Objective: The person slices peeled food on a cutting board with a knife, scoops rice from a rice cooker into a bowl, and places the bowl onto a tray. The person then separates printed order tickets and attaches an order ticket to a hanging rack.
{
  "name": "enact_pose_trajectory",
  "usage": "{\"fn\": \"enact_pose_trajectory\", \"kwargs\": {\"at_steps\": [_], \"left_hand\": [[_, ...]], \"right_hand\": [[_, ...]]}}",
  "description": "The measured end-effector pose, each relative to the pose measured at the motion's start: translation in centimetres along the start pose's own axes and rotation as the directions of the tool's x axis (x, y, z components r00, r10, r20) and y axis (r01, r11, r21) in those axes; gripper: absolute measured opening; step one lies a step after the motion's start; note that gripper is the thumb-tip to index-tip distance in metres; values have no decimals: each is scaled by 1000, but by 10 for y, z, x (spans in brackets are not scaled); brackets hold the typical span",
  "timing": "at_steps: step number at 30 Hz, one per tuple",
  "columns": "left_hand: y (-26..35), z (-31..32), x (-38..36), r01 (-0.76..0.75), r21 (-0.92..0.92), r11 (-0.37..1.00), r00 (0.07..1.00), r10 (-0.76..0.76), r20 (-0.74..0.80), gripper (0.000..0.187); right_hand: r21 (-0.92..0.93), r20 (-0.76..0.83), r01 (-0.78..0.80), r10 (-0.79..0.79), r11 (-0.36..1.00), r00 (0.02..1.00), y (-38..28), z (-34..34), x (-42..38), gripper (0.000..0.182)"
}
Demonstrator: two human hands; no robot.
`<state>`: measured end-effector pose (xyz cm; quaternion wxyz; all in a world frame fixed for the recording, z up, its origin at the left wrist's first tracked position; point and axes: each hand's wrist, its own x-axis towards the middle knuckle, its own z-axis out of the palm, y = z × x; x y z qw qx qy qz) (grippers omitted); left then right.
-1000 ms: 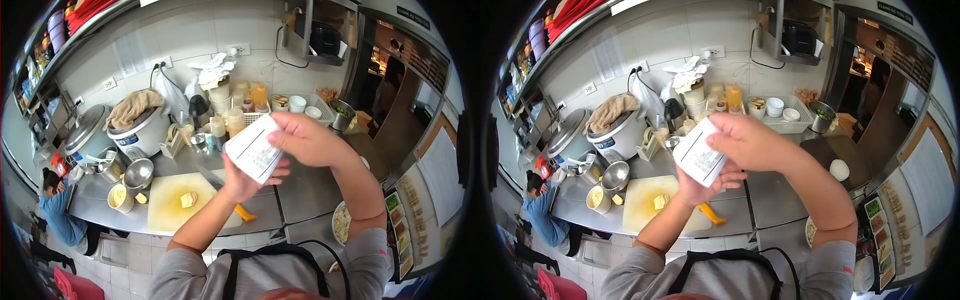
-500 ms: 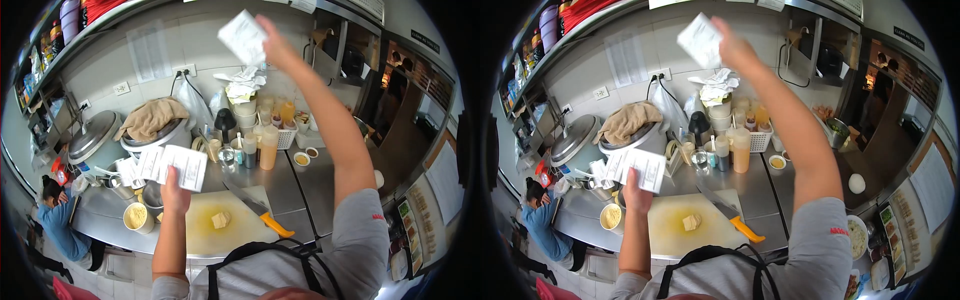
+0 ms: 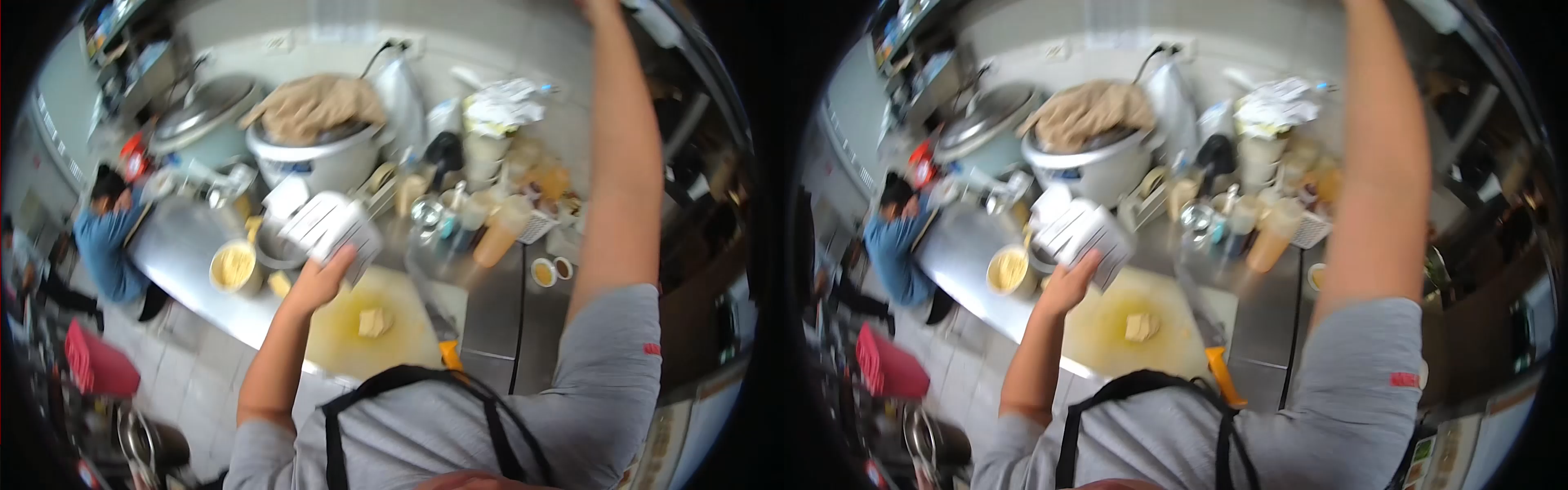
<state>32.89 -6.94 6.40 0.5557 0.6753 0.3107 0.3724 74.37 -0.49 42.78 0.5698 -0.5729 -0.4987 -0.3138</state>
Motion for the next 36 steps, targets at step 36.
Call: {"fn": "enact_pose_trajectory", "kwargs": {"at_steps": [36], "left_hand": [[-63,-10,18,127,-649,750,987,-29,160,54]], "right_hand": [[148,989,-945,-25,291,148,-115,89,-409,33]]}}
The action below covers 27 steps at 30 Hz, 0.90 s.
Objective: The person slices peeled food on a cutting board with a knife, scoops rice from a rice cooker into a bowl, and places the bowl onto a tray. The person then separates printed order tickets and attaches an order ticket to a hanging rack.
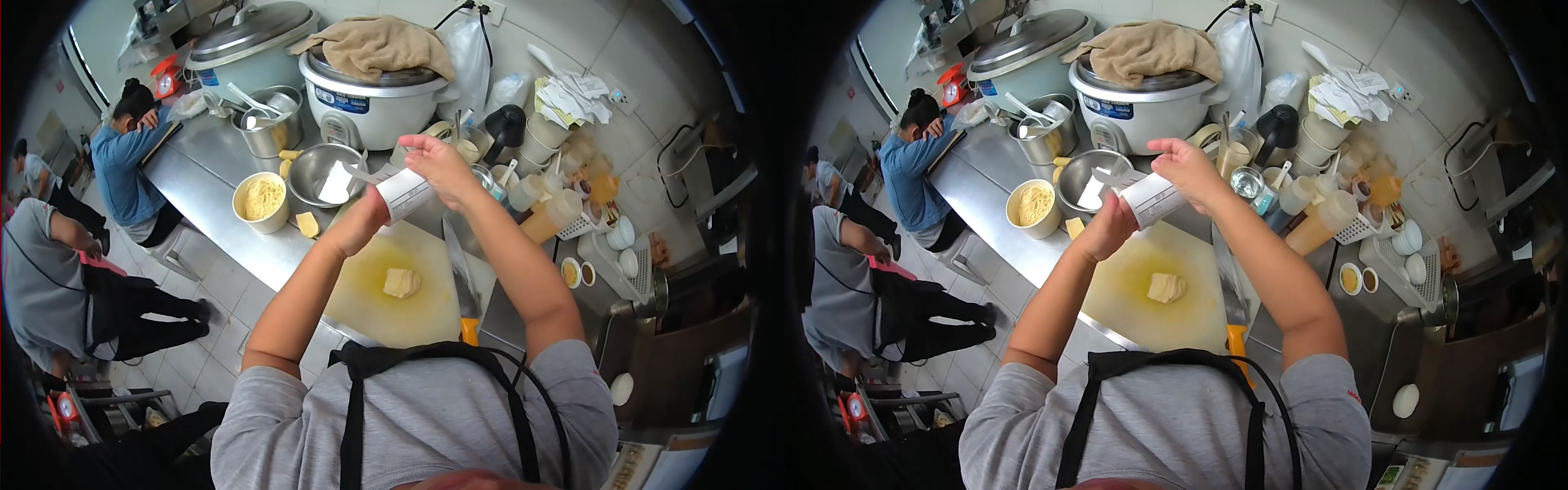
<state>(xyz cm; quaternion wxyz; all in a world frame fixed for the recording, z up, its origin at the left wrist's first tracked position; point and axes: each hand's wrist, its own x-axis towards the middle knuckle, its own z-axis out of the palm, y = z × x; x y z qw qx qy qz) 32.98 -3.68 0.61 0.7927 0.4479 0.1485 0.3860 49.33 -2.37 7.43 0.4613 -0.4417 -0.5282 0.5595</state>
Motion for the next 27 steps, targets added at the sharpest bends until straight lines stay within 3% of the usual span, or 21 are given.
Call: {"fn": "enact_pose_trajectory", "kwargs": {"at_steps": [3,5,7,10,11,13,15,16,18,19,20,21,23,26,27], "left_hand": [[19,13,6,107,72,992,960,-84,-266,40],[13,6,15,9,469,883,952,137,-275,34],[15,8,17,-9,795,607,927,302,-220,34],[24,30,18,82,973,216,922,355,-157,33],[25,36,18,94,994,56,919,378,-108,33],[16,39,20,100,987,-123,887,461,-32,37],[17,45,19,71,970,-231,875,481,50,42],[16,42,19,39,987,-157,861,507,46,55],[30,47,12,-36,999,0,821,570,30,61],[35,48,8,-78,994,77,802,597,17,64],[34,44,6,4,999,-34,811,585,17,81],[30,43,5,10,996,-83,803,595,41,77],[23,41,4,23,983,-180,785,613,93,67],[19,36,11,-89,988,-127,765,627,149,39],[21,36,12,-57,996,-62,807,585,83,31]], "right_hand": [[-69,42,61,-59,996,997,2,-2,-1,32],[-190,49,62,-54,980,997,3,0,-1,38],[-402,49,85,-71,912,996,-1,1,-3,48],[-794,42,141,-178,591,983,-7,6,-6,72],[-785,64,184,-218,591,974,-6,10,-5,68],[-763,105,269,-297,588,949,-6,18,-1,60],[-507,14,214,-241,835,971,-14,18,-2,45],[-355,-27,197,-221,914,975,-20,17,-4,41],[-84,-92,203,-211,976,973,-22,10,-5,30],[3,-100,111,-110,994,989,-21,0,-3,29],[91,-100,18,-9,996,995,-23,-10,-2,28],[177,-90,-75,92,981,992,-24,-16,-2,27],[244,-78,-52,73,968,994,-24,-21,-3,25],[295,-62,-10,30,955,998,-24,-25,-3,25],[276,-81,23,-1,961,997,-24,-25,-5,25]]}}
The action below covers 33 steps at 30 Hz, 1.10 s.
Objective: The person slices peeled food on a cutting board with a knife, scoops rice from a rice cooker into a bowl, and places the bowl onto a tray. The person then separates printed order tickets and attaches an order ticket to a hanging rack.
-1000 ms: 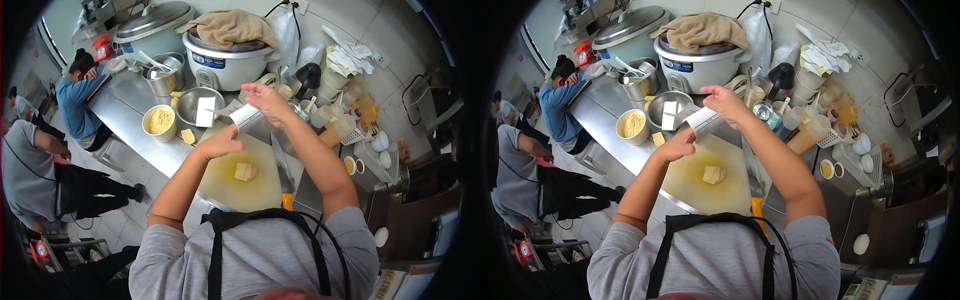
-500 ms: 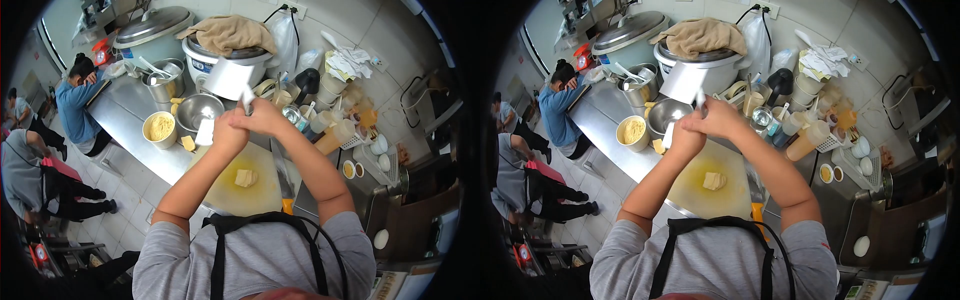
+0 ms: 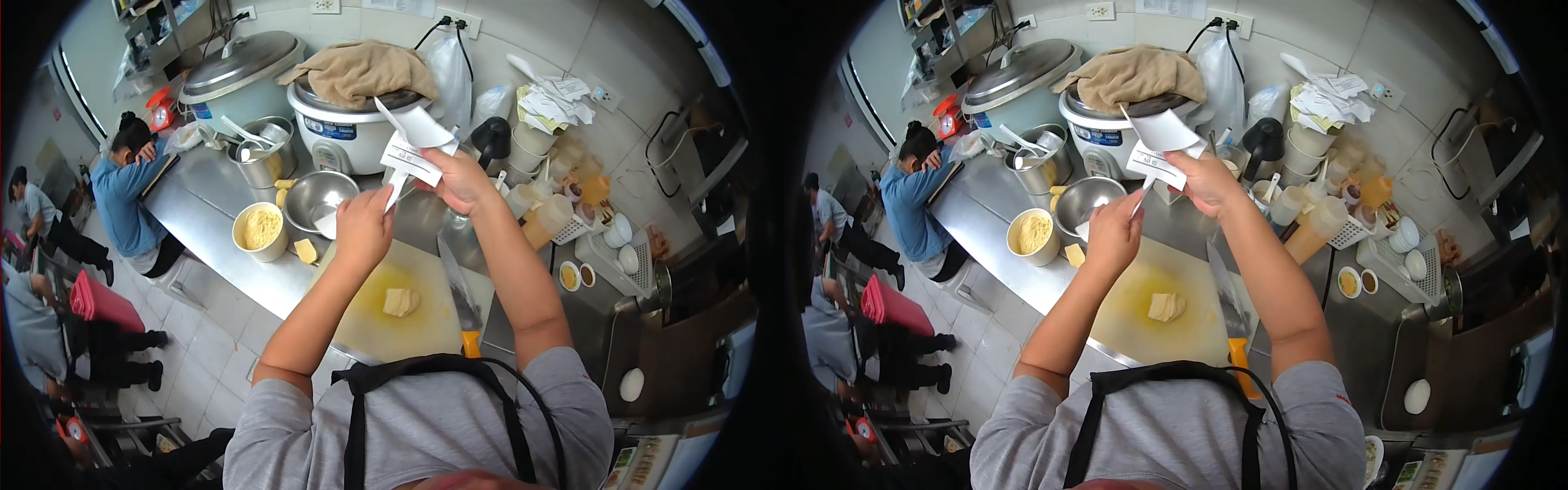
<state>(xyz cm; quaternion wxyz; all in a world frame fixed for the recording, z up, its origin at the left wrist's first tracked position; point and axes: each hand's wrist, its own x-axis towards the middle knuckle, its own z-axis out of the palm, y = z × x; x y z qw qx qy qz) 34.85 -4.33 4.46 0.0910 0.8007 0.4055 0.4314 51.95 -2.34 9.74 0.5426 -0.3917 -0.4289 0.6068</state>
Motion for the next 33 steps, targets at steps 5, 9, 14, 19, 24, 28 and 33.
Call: {"fn": "enact_pose_trajectory", "kwargs": {"at_steps": [5,9,14,19,24,28,33], "left_hand": [[4,2,-1,163,-160,974,981,-142,135,15],[-20,3,-4,408,-361,838,902,-310,300,18],[-31,1,-6,498,-652,572,864,-393,316,19],[-22,-6,5,559,-749,356,786,-514,343,21],[-31,3,22,506,-844,179,732,-606,310,21],[-33,5,33,498,-851,168,701,-655,281,23],[-22,-7,43,457,-888,50,654,-695,298,25]], "right_hand": [[-657,-135,219,-399,721,907,-1,-55,29,28],[-895,-238,17,-510,445,827,-75,-143,58,28],[-832,-344,299,-857,468,385,-175,-233,83,55],[-833,-453,171,-826,526,334,-216,-290,103,50],[-932,-238,-352,-880,87,411,-208,-375,156,28],[-846,-231,-523,-813,-102,534,-217,-386,167,33],[-729,-305,-621,-675,-288,671,-193,-435,178,32]]}}
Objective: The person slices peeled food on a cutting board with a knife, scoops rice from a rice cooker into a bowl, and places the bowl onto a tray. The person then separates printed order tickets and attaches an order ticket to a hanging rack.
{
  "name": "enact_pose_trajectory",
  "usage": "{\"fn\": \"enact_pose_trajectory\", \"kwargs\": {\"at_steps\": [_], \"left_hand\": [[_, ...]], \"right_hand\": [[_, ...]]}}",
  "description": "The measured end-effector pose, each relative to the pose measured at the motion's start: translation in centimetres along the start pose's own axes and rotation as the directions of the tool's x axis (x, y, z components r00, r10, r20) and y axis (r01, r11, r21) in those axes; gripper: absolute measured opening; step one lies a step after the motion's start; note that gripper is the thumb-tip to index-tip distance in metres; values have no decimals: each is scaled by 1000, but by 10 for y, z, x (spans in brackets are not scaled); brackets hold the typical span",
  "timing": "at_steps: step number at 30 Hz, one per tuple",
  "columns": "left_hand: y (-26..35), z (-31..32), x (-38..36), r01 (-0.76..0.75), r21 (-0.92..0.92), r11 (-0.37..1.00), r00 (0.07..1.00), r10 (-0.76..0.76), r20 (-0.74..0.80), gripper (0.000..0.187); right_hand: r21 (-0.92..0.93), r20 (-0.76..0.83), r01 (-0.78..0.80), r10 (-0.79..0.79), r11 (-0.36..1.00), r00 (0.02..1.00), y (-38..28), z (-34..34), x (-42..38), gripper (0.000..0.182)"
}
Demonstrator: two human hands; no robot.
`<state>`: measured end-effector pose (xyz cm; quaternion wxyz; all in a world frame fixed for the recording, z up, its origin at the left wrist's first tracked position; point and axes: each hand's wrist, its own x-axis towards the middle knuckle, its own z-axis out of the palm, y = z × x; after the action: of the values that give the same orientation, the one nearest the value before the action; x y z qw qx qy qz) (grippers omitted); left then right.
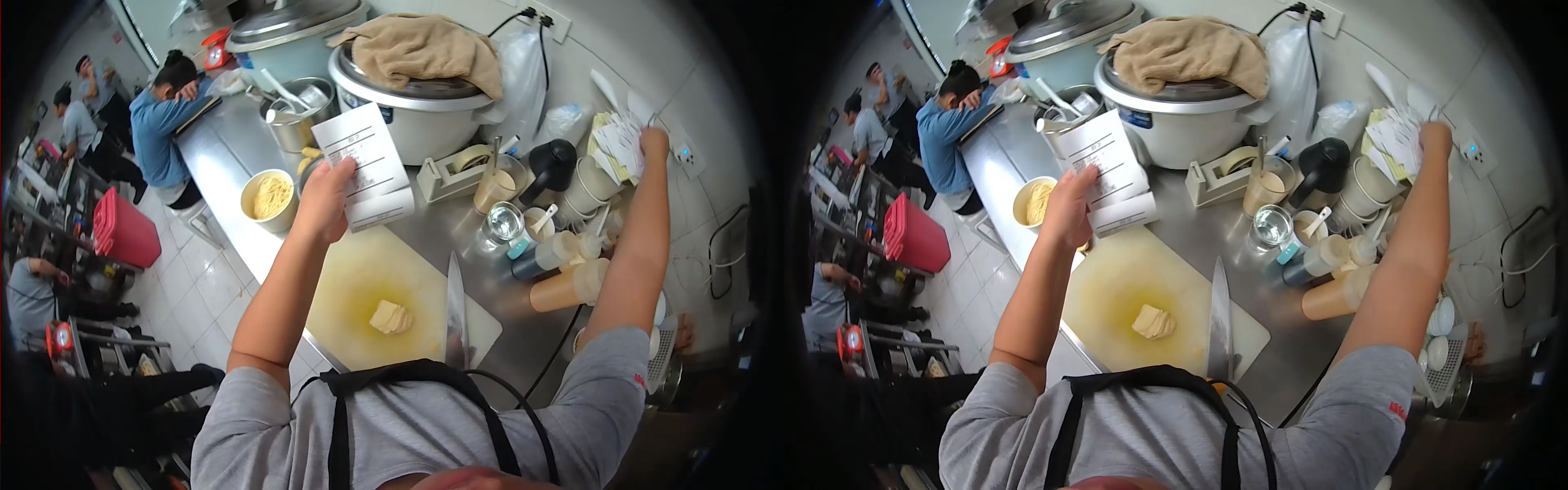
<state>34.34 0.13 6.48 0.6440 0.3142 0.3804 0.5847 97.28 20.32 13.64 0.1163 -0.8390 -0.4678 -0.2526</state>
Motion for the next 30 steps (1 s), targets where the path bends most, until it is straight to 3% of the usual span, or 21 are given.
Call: {"fn": "enact_pose_trajectory", "kwargs": {"at_steps": [3,4,5,7,8,9,10,11,12,13,15,17,20,21,23,24,26,30], "left_hand": [[7,-13,-6,-31,-79,996,999,30,-10,26],[10,-19,-12,-30,-97,995,999,28,-22,26],[14,-24,-18,-30,-116,993,999,27,-33,26],[21,-35,-33,62,-194,979,995,-75,-59,27],[23,-41,-41,75,-211,975,995,-88,-55,28],[23,-42,-52,22,-160,987,996,-36,-83,26],[8,-58,-50,-50,-70,996,995,44,-88,20],[0,-69,-53,-131,88,988,991,132,-6,19],[-8,-76,-58,-236,278,931,971,239,24,19],[-7,-72,-67,-167,297,940,985,170,15,17],[14,-54,-107,-135,59,989,985,128,112,16],[17,-75,-126,-247,74,966,938,219,268,16],[33,-113,-133,-204,117,972,957,172,235,21],[42,-121,-148,-319,113,941,944,305,130,19],[56,-160,-162,-383,76,921,919,371,136,33],[65,-185,-172,-352,171,920,934,333,132,33],[88,-243,-198,-271,366,890,963,250,105,34],[124,-366,-247,-298,320,899,952,306,29,28]], "right_hand": [[96,-31,6,-3,995,1000,-14,-12,-32,33],[158,225,-106,69,982,972,-38,-49,-55,35],[181,471,-224,116,958,875,-69,-98,-82,39],[194,57,-13,2,981,998,-105,-126,-121,48],[236,-158,252,-219,938,963,-120,-118,-130,50],[242,-386,512,-402,824,830,-146,-109,-140,51],[658,-72,395,-469,640,880,-181,-127,-170,50],[900,218,98,-636,424,740,-216,-161,-215,49],[946,270,-29,-733,324,625,-246,-192,-266,48],[950,311,-172,-812,260,494,-265,-220,-314,46],[964,253,-173,-904,203,346,-298,-244,-384,44],[996,-32,-56,-882,-66,470,-324,-257,-461,36],[941,64,-309,-825,-137,561,-359,-274,-497,30],[923,54,-342,-818,-179,572,-372,-283,-508,28],[872,39,-414,-806,-261,591,-406,-301,-528,26],[840,15,-431,-780,-330,625,-428,-308,-542,26],[783,-30,-489,-808,-385,588,-474,-332,-576,27],[707,-142,-579,-884,-406,445,-581,-363,-659,29]]}}
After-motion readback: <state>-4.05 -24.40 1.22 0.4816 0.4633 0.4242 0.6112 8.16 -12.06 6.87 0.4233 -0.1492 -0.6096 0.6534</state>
